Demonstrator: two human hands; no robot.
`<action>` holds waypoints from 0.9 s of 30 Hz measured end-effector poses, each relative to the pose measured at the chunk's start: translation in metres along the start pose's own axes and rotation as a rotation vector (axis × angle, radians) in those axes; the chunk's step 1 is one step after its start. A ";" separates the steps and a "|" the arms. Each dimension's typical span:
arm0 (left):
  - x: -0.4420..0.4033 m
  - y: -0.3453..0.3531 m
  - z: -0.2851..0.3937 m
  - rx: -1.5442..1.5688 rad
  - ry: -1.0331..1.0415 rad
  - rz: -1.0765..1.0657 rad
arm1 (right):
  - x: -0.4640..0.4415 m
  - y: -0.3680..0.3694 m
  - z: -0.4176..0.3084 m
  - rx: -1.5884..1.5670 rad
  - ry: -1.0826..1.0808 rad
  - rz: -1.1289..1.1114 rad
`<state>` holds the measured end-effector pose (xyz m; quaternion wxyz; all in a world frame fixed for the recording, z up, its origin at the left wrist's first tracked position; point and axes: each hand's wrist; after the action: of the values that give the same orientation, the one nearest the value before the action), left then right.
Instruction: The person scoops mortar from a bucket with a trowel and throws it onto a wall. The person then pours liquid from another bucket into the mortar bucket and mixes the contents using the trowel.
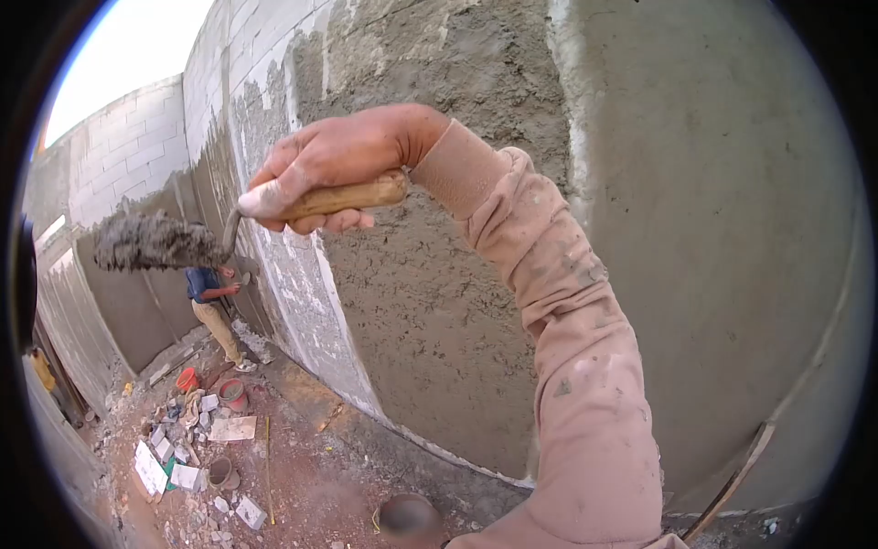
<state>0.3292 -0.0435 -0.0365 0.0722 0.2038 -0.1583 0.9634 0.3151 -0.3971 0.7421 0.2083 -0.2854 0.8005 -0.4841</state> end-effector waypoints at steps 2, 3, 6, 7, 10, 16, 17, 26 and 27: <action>-0.012 0.012 0.024 -0.019 0.020 -0.021 | 0.027 -0.049 0.007 -0.123 -0.074 0.092; -0.016 0.016 0.035 -0.028 0.032 -0.029 | 0.046 -0.075 0.013 -0.188 -0.130 0.133; -0.024 0.030 0.055 -0.047 0.033 -0.050 | 0.112 -0.152 0.067 -0.348 -0.205 0.432; -0.026 0.033 0.056 -0.053 0.028 -0.055 | 0.139 -0.173 0.100 -0.374 -0.239 0.553; -0.032 0.027 0.048 -0.069 0.016 -0.070 | 0.197 -0.130 0.208 -0.631 -0.340 1.251; -0.031 0.007 -0.038 -0.073 -0.070 -0.106 | 0.246 0.347 0.308 -1.081 0.107 1.510; -0.015 -0.006 -0.072 -0.070 -0.099 -0.106 | 0.241 0.415 0.315 -1.151 0.283 1.557; 0.209 -0.090 -0.245 0.118 -0.361 0.204 | 0.121 0.641 0.389 -0.644 1.245 0.382; 0.211 -0.077 -0.205 0.455 -0.597 0.436 | 0.100 0.672 0.413 -0.461 1.212 0.240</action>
<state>0.0780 0.1133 -0.1051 -0.2286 0.4461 0.0051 0.8653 0.3203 -0.4861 -0.0482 -0.2933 0.0916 0.8855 -0.3485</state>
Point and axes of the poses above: each hand's wrist, its own x-axis away from the middle knuckle, its own y-axis out of the palm, z = x × y, and after that the axes turned 10 degrees about x, right-handed
